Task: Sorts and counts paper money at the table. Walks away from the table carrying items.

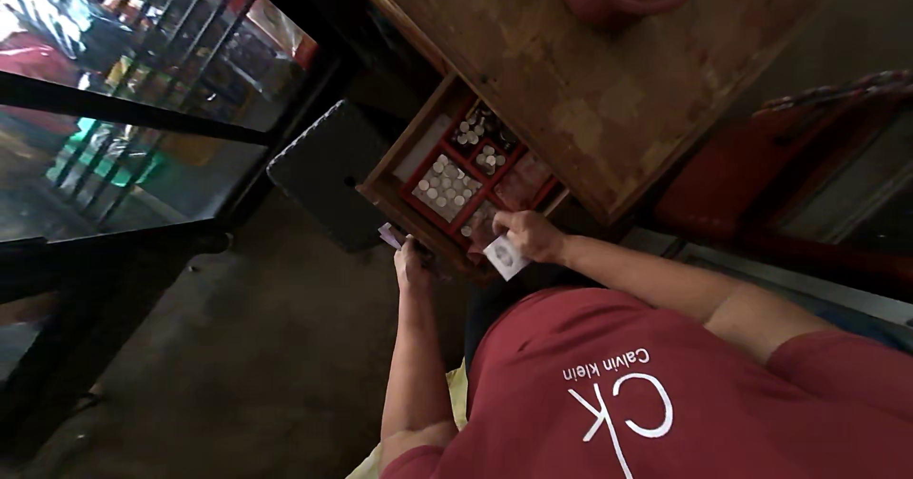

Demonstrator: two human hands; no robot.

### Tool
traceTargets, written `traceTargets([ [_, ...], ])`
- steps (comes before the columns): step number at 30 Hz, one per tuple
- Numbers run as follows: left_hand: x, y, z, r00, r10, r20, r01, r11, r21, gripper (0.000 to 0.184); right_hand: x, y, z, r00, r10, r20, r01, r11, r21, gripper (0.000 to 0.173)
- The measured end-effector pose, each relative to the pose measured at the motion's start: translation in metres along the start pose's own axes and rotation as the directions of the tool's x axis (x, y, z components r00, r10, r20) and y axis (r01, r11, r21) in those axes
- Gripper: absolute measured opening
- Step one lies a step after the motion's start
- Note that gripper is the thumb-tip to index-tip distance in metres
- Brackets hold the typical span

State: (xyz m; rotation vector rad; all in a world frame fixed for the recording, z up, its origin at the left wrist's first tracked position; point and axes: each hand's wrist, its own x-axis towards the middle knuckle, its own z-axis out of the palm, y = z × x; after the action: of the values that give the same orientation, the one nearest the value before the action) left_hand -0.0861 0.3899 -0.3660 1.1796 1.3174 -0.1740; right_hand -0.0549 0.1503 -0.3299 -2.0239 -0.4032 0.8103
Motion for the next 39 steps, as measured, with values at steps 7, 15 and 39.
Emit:
traceTargets([
  [7, -0.001, -0.003, 0.0, 1.0, 0.02, 0.022, -0.02, 1.0, -0.008, 0.015, 0.013, -0.02, 0.016, 0.941, -0.127, 0.315, 0.171, 0.978, -0.116, 0.025],
  [15, -0.007, 0.0, 0.001, 1.0, 0.0, 0.022, 0.001, 1.0, -0.029, 0.012, 0.012, -0.023, 0.015, 0.896, 0.004, 0.444, 0.063, 0.989, -0.136, 0.029],
  [39, -0.03, 0.024, 0.085, 0.991, 0.107, 0.076, -0.114, 0.989, 0.099, 0.016, -0.023, -0.018, -0.118, 0.979, 0.041, -0.201, -0.064, 0.992, -0.109, 0.024],
])
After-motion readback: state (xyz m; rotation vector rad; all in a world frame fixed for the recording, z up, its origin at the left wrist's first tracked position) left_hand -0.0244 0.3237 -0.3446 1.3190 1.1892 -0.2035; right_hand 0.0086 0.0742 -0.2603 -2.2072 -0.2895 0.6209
